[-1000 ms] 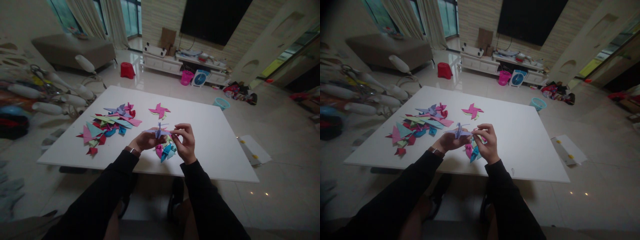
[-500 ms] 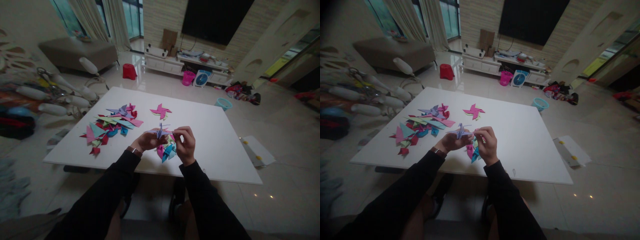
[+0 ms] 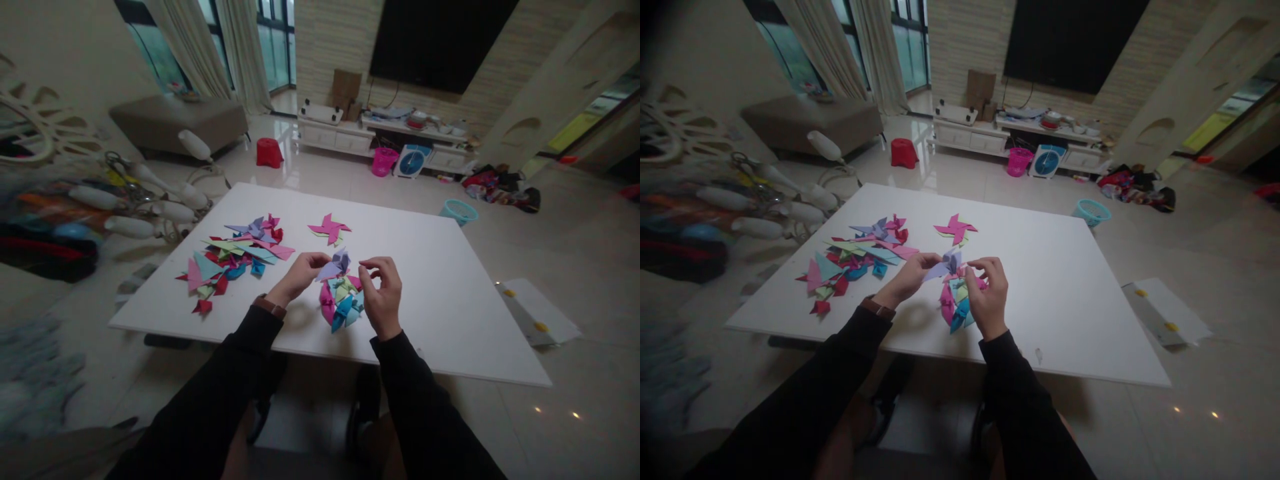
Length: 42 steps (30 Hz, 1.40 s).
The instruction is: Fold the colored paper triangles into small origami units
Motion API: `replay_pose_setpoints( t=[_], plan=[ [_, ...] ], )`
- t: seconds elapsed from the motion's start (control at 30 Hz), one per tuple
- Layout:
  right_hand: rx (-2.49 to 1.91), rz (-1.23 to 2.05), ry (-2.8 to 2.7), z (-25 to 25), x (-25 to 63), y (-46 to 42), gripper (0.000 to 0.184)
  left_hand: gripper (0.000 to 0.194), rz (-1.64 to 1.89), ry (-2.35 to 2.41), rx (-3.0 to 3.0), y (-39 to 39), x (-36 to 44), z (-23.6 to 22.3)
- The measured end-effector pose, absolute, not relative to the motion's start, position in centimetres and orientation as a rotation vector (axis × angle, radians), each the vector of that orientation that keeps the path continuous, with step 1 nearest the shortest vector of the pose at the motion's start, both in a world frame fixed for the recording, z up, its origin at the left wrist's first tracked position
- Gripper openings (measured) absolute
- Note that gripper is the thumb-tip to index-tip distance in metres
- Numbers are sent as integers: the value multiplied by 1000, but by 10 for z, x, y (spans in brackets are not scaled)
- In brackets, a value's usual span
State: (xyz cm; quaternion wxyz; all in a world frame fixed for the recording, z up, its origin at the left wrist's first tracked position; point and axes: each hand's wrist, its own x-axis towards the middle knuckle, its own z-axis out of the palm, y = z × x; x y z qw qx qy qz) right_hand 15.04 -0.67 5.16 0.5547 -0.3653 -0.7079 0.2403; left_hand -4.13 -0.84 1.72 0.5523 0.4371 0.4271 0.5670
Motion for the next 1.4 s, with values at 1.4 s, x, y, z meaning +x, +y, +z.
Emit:
replay_pose_setpoints(
  t=[1.4],
  plan=[
    [-2103, 241, -2281, -32, 150, 118, 35, 25, 1202, 1606, 1623, -36, -73, 36]
  ],
)
